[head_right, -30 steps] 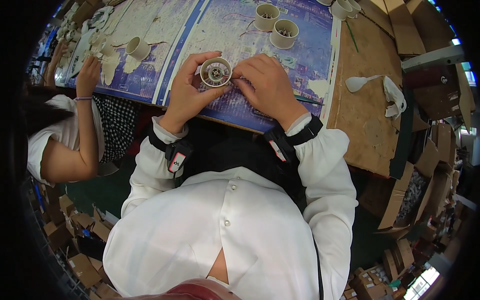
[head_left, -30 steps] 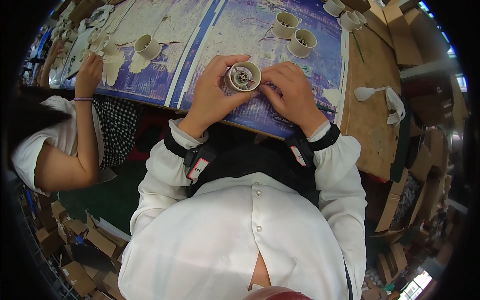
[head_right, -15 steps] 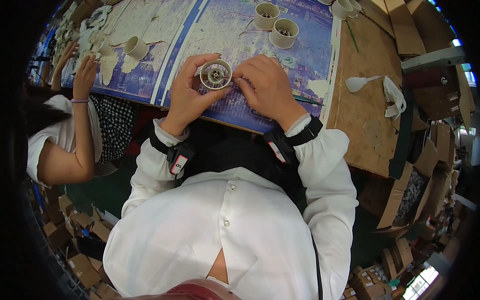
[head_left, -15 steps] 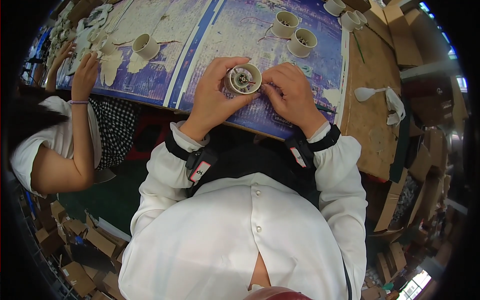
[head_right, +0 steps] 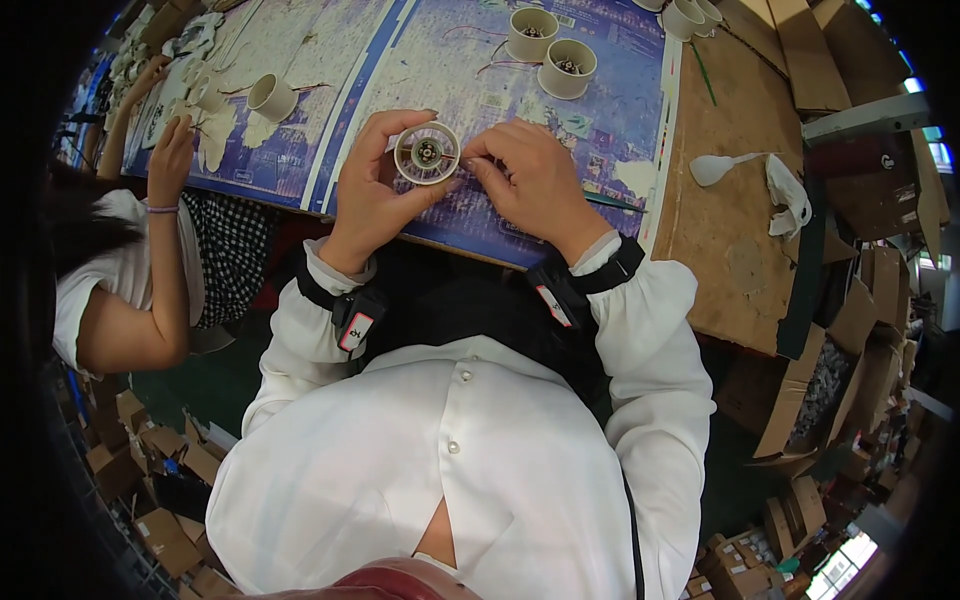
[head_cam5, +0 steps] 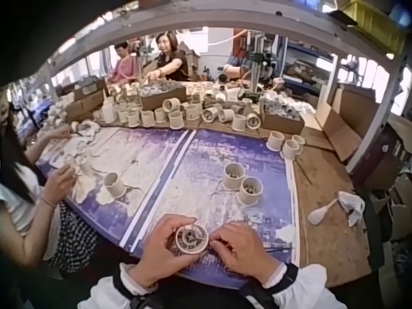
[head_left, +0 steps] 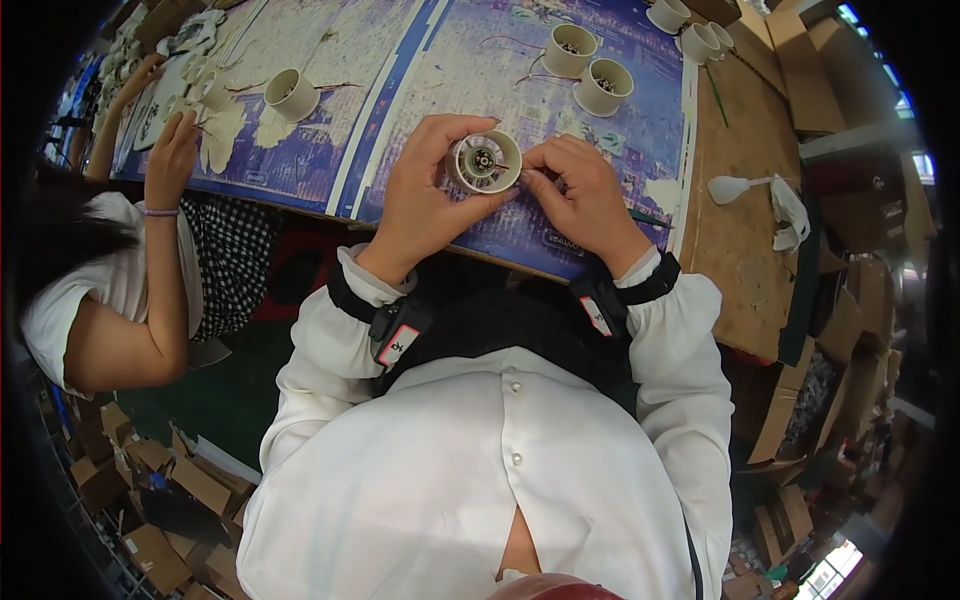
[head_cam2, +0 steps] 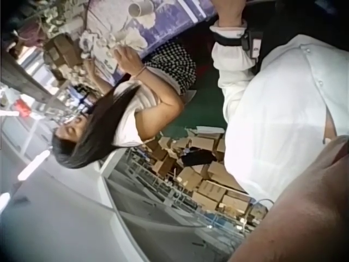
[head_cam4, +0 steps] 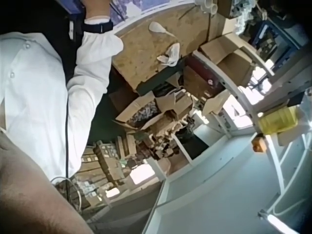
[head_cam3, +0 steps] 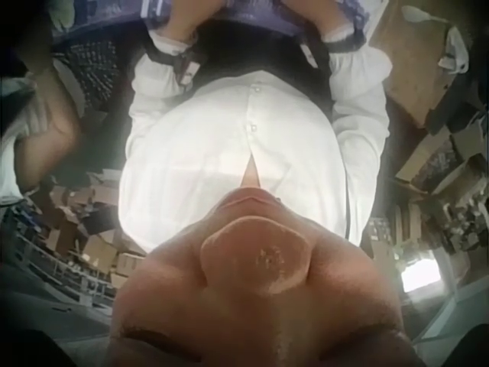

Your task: Assembling small white cylindrical components on a production line using an applicator tool and small inserts.

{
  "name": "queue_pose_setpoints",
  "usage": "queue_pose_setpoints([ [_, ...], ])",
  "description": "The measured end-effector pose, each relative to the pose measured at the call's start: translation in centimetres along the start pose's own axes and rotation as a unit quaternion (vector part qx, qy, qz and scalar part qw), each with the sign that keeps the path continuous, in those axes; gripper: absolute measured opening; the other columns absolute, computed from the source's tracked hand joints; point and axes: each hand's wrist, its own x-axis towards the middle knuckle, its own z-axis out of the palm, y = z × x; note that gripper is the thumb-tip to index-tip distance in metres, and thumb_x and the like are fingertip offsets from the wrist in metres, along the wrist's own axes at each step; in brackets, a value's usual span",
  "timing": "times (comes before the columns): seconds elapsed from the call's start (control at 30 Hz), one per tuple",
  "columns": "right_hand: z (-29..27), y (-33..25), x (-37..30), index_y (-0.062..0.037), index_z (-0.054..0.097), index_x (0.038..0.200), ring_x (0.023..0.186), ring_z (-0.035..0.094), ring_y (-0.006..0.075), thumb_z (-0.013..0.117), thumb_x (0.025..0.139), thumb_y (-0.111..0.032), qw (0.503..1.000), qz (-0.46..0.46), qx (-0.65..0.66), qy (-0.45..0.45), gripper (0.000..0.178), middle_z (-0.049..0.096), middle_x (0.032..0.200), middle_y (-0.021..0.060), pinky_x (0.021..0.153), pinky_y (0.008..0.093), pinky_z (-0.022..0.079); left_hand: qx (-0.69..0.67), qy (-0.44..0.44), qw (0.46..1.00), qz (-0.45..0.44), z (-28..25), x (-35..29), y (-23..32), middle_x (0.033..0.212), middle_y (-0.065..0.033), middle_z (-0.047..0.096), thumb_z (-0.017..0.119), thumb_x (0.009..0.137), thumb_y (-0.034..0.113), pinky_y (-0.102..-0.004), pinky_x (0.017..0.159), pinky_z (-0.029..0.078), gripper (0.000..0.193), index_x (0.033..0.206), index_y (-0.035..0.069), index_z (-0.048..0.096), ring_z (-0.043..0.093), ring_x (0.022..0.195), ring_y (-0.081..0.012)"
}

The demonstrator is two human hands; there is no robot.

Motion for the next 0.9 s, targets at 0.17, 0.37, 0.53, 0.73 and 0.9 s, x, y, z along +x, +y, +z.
queue_pose_setpoints([
  [0.17,0.1,0.2,-0.1,-0.0023,0.066,0.092,0.073,0.058,0.026,0.069,0.086,-0.006,1.0,0.002,0.026,0.001,0.007,0.062,0.081,0.0097,0.068,0.0351,0.046,-0.049,0.012,0.999,0.005,0.4,-0.2,-0.3,0.126,-0.0075,0.054,0.082,0.072,-0.006,-0.0308,0.099,0.049,0.067,0.131,0.003,0.053,0.057,0.116,-0.0175],
  [0.37,0.0,0.3,-0.2,-0.0029,0.067,0.094,0.075,0.06,0.0219,0.069,0.087,-0.007,0.998,0.043,0.052,-0.018,0.008,0.064,0.083,0.0075,0.066,0.0311,0.048,-0.233,0.024,0.968,-0.085,0.6,-0.3,-0.8,0.123,-0.0065,0.057,0.08,0.077,-0.004,-0.031,0.098,0.049,0.066,0.134,0.004,0.048,0.057,0.116,-0.0165],
  [0.53,-0.4,0.2,-0.1,-0.0033,0.068,0.095,0.077,0.061,0.0226,0.07,0.087,-0.007,0.996,0.052,0.061,-0.029,0.009,0.065,0.087,0.0074,0.069,0.0313,0.049,-0.306,0.024,0.939,-0.158,0.3,0.0,-0.8,0.122,-0.0071,0.059,0.077,0.082,-0.001,-0.0315,0.098,0.049,0.063,0.136,0.005,0.046,0.058,0.115,-0.0164],
  [0.73,-0.4,-0.2,0.3,-0.0045,0.069,0.097,0.081,0.063,0.0228,0.072,0.085,-0.008,0.997,0.017,0.073,0.01,0.012,0.067,0.092,0.0076,0.07,0.0327,0.05,-0.328,0.017,0.926,-0.186,0.1,0.4,-1.1,0.121,-0.0071,0.059,0.075,0.085,0.003,-0.0319,0.099,0.048,0.059,0.136,0.005,0.045,0.058,0.114,-0.0164],
  [0.9,0.0,-0.9,0.1,-0.0056,0.069,0.098,0.082,0.065,0.0242,0.074,0.083,-0.006,0.998,0.024,0.048,0.033,0.016,0.068,0.092,0.0077,0.072,0.034,0.051,-0.328,0.019,0.926,-0.187,0.2,0.5,-1.1,0.121,-0.007,0.059,0.074,0.086,0.003,-0.032,0.099,0.048,0.058,0.136,0.006,0.045,0.058,0.114,-0.0166],
])
